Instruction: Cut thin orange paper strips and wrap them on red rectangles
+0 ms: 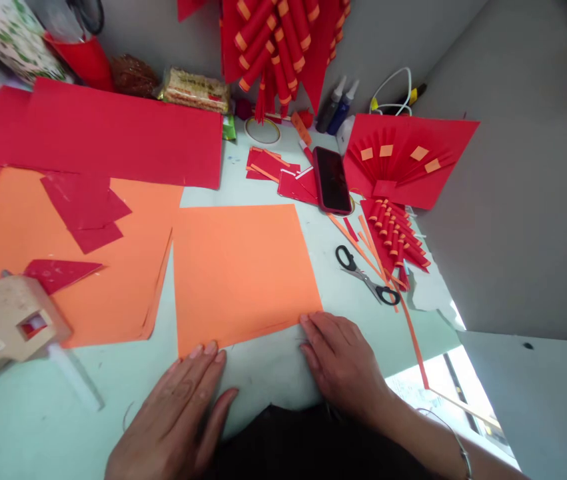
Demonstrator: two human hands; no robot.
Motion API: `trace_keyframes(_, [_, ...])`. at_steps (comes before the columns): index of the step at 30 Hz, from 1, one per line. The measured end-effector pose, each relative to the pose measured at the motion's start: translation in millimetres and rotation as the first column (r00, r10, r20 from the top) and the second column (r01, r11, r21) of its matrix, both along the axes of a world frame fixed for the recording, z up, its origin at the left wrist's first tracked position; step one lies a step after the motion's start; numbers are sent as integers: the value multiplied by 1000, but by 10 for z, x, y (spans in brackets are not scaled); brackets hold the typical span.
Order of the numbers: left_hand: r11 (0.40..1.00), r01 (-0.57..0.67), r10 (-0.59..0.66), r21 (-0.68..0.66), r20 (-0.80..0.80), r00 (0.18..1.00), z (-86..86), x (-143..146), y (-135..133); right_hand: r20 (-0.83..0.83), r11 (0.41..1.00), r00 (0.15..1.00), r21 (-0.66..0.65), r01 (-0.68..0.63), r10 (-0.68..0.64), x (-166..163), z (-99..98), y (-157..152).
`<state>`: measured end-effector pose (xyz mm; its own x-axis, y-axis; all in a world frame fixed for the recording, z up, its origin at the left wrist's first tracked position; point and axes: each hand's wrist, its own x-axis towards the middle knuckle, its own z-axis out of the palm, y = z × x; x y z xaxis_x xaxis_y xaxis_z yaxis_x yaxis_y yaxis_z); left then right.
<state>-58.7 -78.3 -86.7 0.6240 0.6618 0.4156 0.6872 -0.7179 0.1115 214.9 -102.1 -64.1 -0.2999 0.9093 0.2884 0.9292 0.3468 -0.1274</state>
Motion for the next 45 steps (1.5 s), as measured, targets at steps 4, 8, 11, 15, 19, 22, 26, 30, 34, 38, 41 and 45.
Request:
trace_keyframes(4, [1000,-5,5,-23,-29,1000,-32,-44,-27,-7,1000,1000,7,11,-11,19,-13,-18])
trace_keyframes(8, [999,-6,5,-39,-25,1000,-31,-50,-36,8,998,998,8,67,-67,69,-35,-48])
trace_keyframes(11, [999,-4,2,-44,-32,999,-19,-45,-27,5,997,997,6,80,-80,91,-53,-65])
trace_keyframes(15, [999,-11,8,-48,-50,999,-15,-45,-20,-6,995,995,17,100,-100,80,-77,-81])
trace_keyframes(19, [998,-22,19,-55,-47,999,-12,-40,-24,-9,992,992,33,123,-123,65,-102,-93])
trace_keyframes(22, [999,-25,23,-48,-49,999,-6,-35,-31,-19,991,992,38,125,-125,58,-121,-103])
trace_keyframes(26, [998,-35,32,-48,-50,998,-13,-40,-34,-45,987,987,49,155,-153,65,-144,-125])
trace_keyframes(30, [999,-11,10,-43,-6,1000,-41,-62,-6,-36,976,976,34,217,-216,86,-105,-153])
trace_keyframes(34, [998,15,-14,-55,20,1000,-72,-83,20,-98,986,985,66,151,-144,7,-8,-138])
trace_keyframes(38, [997,-13,14,-75,8,1000,-107,-90,8,-171,992,983,116,-51,70,-209,-4,-45])
trace_keyframes(41, [996,-37,38,-83,3,999,-124,-102,-9,-167,987,976,106,-123,140,-349,-74,35])
trace_keyframes(45, [996,-57,56,-68,-7,998,-112,-121,-17,-142,989,979,17,-146,147,-392,-137,69])
